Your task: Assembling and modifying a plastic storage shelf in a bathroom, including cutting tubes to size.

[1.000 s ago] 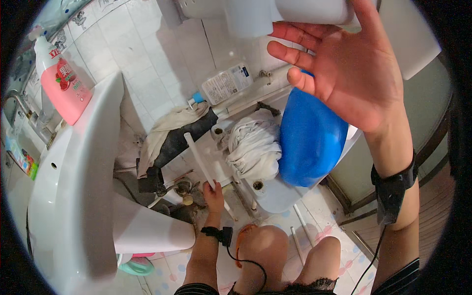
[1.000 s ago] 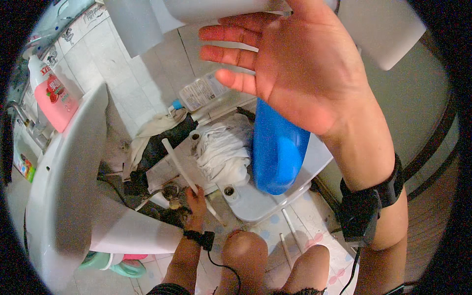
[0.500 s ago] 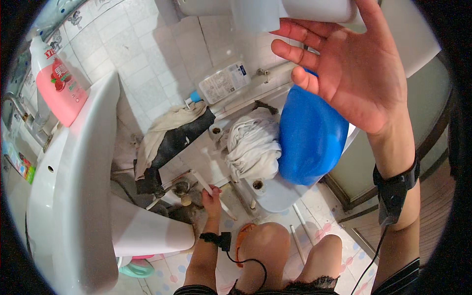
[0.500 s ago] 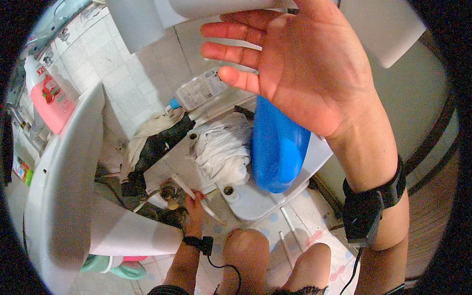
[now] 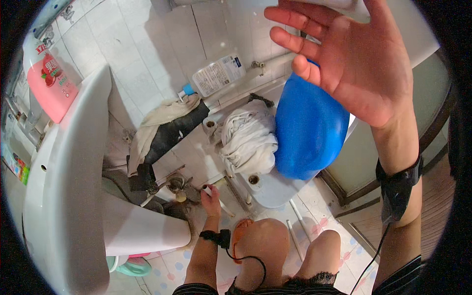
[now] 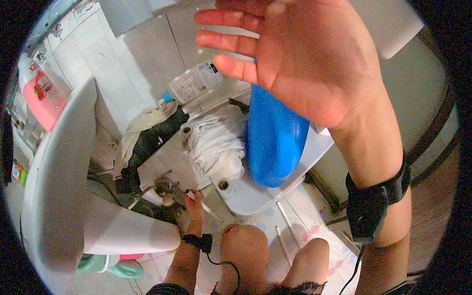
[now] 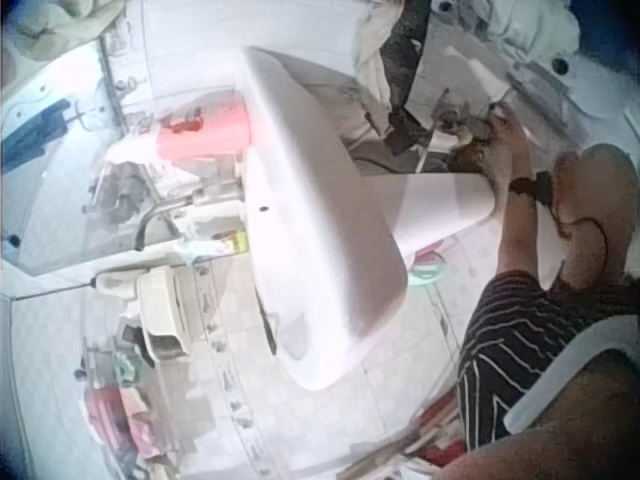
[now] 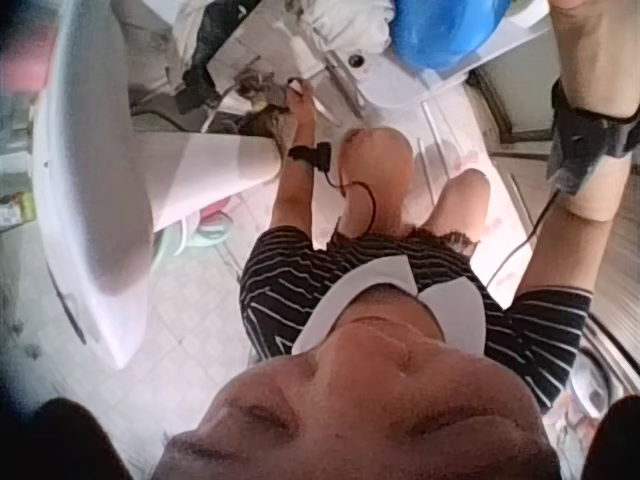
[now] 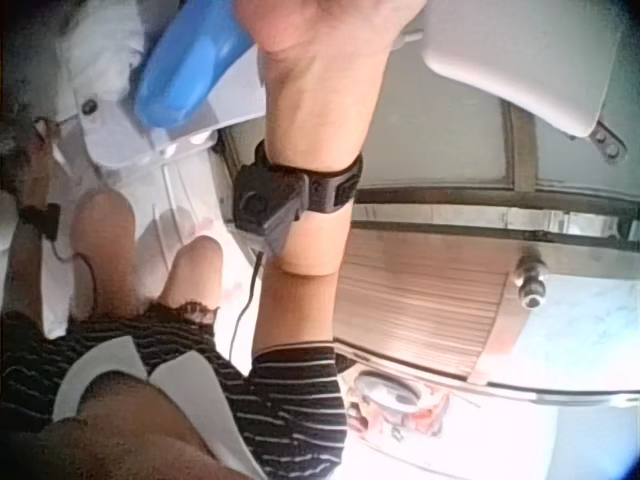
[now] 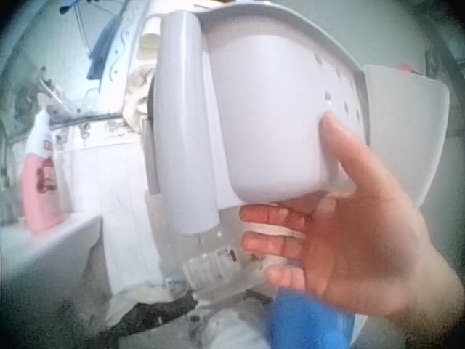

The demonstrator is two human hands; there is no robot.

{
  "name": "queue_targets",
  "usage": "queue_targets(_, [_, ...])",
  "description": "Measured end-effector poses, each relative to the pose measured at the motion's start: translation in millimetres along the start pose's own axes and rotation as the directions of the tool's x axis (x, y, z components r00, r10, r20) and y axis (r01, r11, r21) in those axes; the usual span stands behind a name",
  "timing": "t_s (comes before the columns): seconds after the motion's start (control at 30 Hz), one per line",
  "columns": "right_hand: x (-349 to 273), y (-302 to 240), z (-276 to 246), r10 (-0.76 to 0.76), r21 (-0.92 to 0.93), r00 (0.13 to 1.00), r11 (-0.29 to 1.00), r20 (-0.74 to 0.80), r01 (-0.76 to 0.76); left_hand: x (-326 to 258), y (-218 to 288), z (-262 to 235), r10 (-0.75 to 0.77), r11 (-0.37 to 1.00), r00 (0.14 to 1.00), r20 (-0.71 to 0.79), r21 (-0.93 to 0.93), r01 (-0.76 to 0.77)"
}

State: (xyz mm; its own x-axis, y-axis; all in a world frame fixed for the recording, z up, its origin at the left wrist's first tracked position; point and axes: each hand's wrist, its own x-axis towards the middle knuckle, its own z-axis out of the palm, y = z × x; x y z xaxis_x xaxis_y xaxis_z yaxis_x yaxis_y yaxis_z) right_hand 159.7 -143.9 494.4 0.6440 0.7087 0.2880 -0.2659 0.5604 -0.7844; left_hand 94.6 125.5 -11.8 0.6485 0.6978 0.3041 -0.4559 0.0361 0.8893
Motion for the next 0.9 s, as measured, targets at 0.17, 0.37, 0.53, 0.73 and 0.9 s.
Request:
queue_targets(0.17, [-2.8, 2.6, -5.8, 0.001, -0.021, 0.999, 1.0, -0.038, -0.002, -37.3, -45.8, -32.4, -0.346, 0.745, 0.905, 0.249, 0.659, 0.104])
queue_targets(0.37, [-18.8, -5.4, -28.6, -0.022, -0.073, 0.996, 0.997, -0.087, 0.016, -68.2, -140.9, -63.5, -0.58, 0.682, 0.783, 0.226, 0.66, 0.315])
queue_targets(0.53, [-37.1, -10.4, -30.5, -0.042, -0.118, 0.996, 0.993, -0.08, 0.033, -74.3, -200.1, -99.5, -0.526, 0.837, 0.838, 0.148, 0.262, 0.479])
queue_targets(0.73, [-25.9, 0.3, -31.4, -0.036, -0.147, 0.994, 0.989, -0.104, 0.02, -62.8, -125.6, -49.7, -0.587, 0.747, 0.805, 0.087, 0.442, 0.497])
queue_targets(0.9, [17.6, 31.3, 6.9, -0.002, -0.118, 0.999, 0.993, -0.052, -0.004, -44.6, -108.4, -92.6, -0.356, 0.69, 0.896, 0.264, 0.721, 0.062])
